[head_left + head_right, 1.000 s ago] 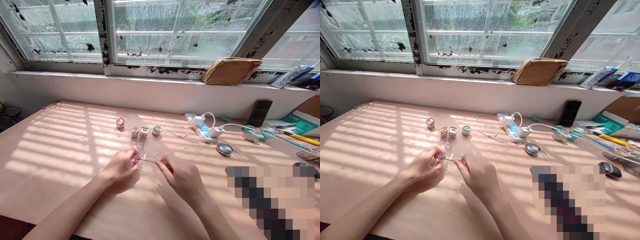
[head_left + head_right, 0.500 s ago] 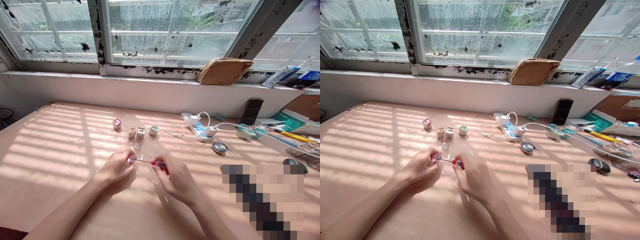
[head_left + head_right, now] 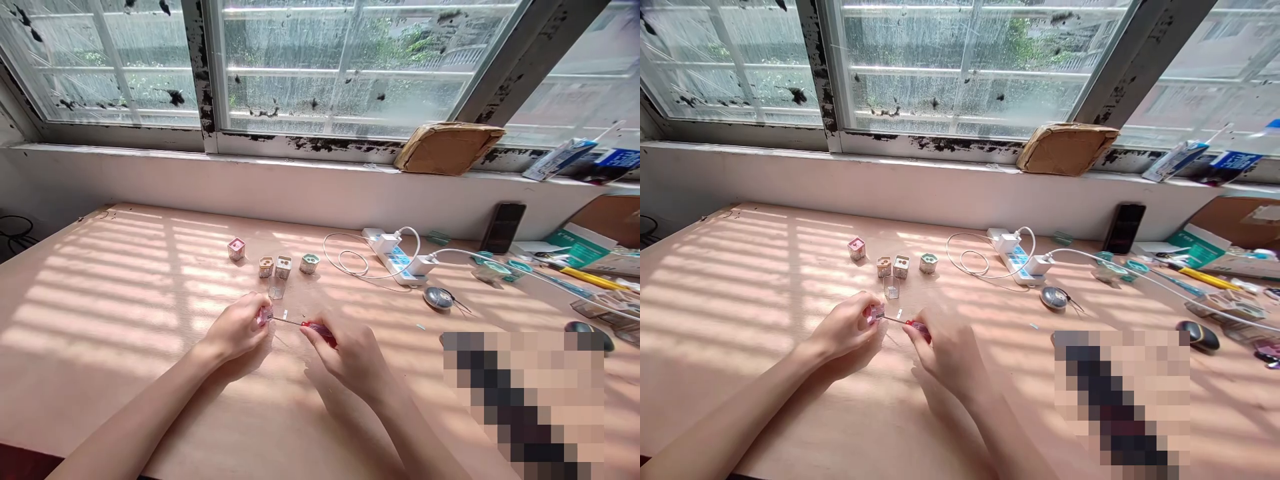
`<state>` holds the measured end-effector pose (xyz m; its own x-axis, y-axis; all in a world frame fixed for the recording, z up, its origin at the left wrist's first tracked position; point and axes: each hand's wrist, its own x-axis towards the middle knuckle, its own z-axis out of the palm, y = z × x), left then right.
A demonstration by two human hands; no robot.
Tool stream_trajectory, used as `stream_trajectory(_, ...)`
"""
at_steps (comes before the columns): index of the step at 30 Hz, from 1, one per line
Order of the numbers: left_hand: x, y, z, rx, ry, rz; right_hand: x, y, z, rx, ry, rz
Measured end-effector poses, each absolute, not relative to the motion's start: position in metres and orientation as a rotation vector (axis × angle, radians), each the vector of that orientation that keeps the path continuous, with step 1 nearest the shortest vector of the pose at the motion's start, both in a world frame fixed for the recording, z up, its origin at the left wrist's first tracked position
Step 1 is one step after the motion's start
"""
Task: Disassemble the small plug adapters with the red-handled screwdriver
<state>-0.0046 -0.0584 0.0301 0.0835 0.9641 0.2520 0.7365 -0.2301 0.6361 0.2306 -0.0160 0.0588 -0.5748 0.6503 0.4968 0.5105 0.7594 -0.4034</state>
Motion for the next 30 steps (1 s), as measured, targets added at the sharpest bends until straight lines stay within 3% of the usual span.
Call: stream_trajectory(30, -0.002, -0.056, 0.021, 2.225, 1.763, 0.852, 0.229, -0.017, 0.058, -0.974, -2.288, 0.479)
